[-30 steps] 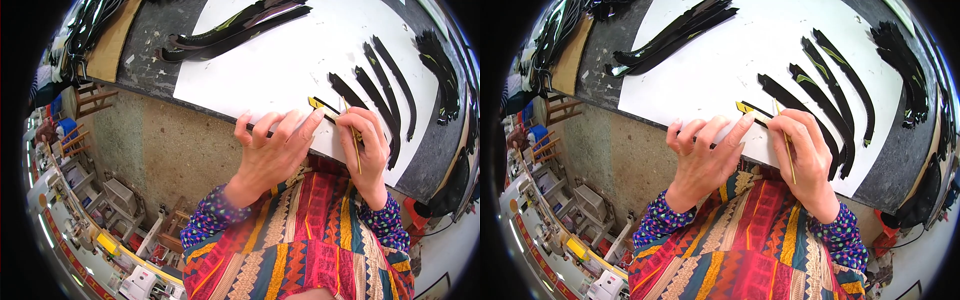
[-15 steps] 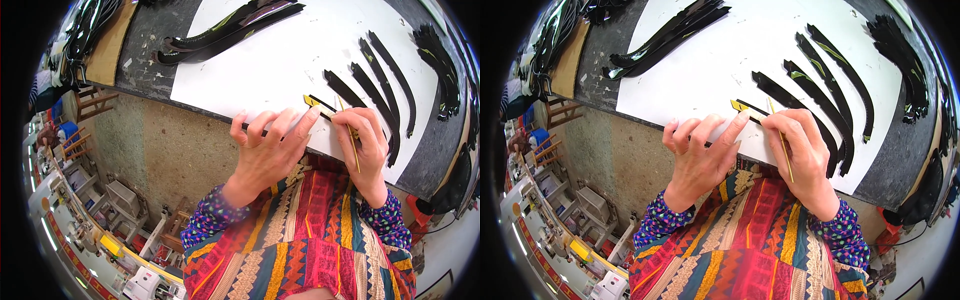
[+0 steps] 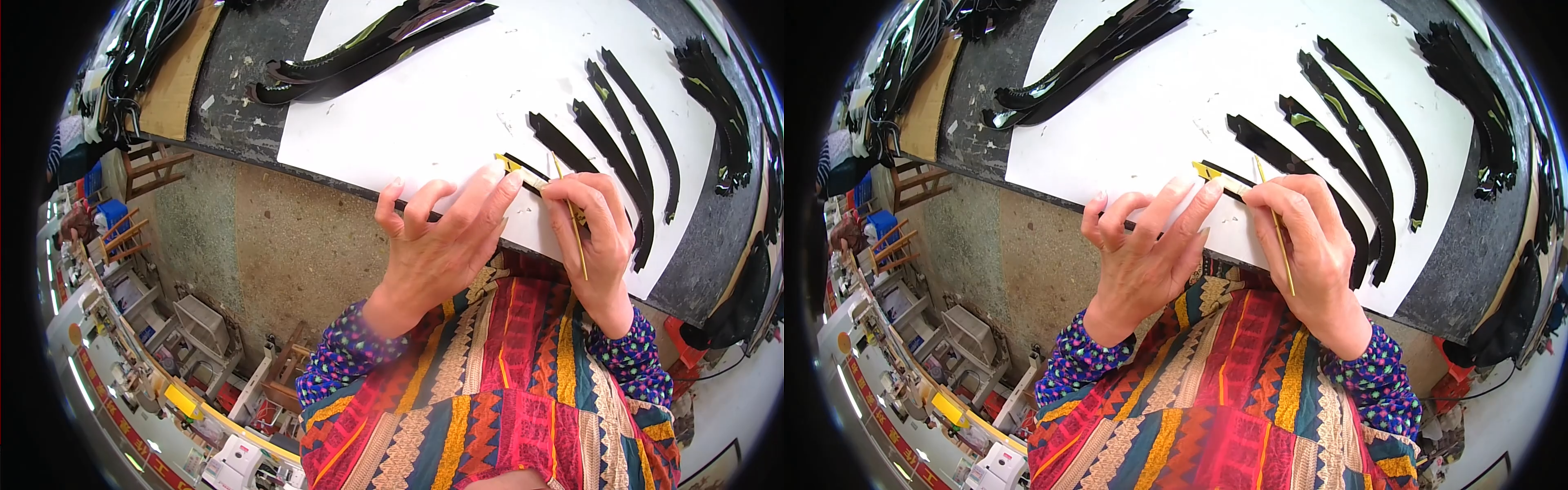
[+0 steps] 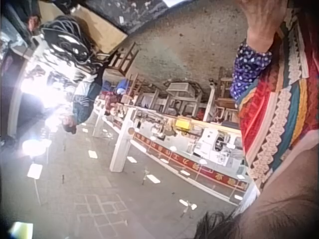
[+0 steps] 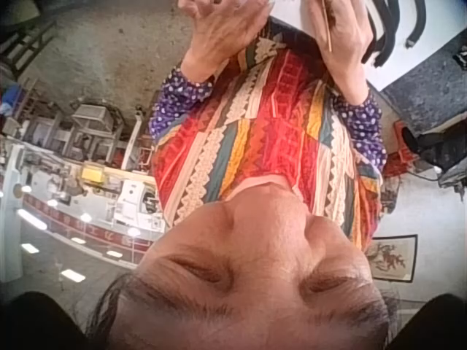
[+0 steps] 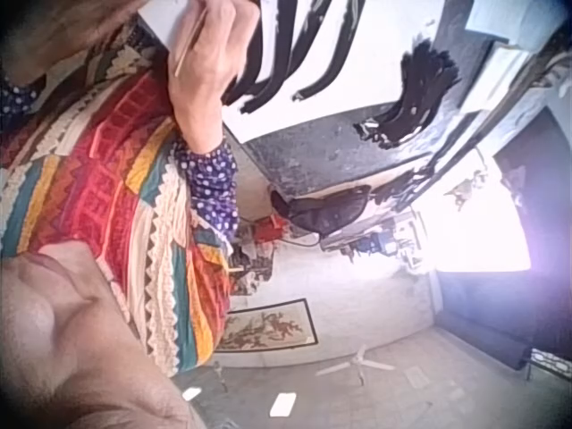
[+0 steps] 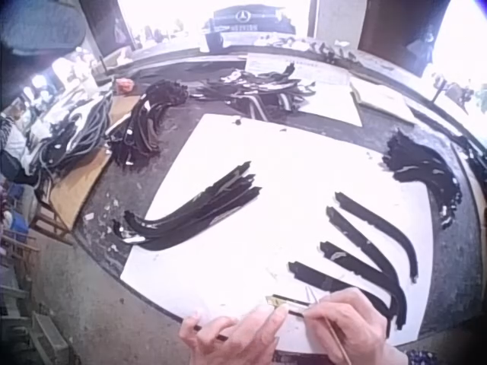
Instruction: Apply yellow edge paint or adhesive to the tips of black shoe components using a small applicator stick.
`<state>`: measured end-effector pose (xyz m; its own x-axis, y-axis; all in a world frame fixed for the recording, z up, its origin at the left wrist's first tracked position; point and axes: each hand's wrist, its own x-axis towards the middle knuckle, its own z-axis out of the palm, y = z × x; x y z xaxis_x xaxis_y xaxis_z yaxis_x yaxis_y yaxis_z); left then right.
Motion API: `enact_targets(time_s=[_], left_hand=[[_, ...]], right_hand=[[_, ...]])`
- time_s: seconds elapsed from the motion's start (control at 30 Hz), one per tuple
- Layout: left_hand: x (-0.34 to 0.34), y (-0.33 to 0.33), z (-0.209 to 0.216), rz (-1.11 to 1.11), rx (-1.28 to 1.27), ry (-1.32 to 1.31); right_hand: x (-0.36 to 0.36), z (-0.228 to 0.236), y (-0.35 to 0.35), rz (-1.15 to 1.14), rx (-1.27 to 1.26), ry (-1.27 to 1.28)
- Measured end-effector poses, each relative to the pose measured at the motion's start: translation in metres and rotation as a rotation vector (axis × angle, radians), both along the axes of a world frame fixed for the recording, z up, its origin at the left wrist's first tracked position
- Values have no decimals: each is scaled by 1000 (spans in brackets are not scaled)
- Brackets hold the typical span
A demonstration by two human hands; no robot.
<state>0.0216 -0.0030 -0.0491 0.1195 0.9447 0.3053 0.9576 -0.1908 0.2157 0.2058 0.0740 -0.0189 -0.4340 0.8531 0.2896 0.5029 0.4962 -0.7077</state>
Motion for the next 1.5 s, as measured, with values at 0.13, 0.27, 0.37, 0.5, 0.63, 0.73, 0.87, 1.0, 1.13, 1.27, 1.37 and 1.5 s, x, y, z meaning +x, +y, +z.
enact_targets(time_s=[0.13, 0.27, 0.37, 0.5, 0.63, 0.73, 0.87, 1.0, 1.13, 1.27, 1.37, 1.5], left_hand=[[1, 2, 4, 0, -26, 16], [1, 4, 5, -1, -22, 13], [1, 4, 4, 16, -19, 11], [0, 5, 7, 2, -50, -7], [-2, 6, 8, -38, -55, -21], [-1, 7, 8, -47, -53, -20], [0, 7, 9, -41, -62, -11], [1, 7, 10, -34, -64, -10], [2, 8, 9, -28, -57, -10], [2, 7, 8, -31, -55, -6], [2, 6, 6, -11, -56, 4], [3, 5, 8, -13, -64, 17]], right_hand=[[1, 0, 0, 4, -16, -1], [3, 3, 1, 20, 19, -8], [10, 6, -5, 5, 22, -70], [17, 5, -8, -18, 41, -90], [18, 4, -7, -24, 42, -75], [20, 3, -10, -33, 20, -74], [20, 3, -10, -28, 22, -80], [20, 2, -11, -32, 33, -70], [21, 1, -10, -43, 35, -70], [20, 2, -11, -47, 23, -81], [19, 6, -9, -34, 24, -99], [16, 22, -11, -30, 108, -139]])
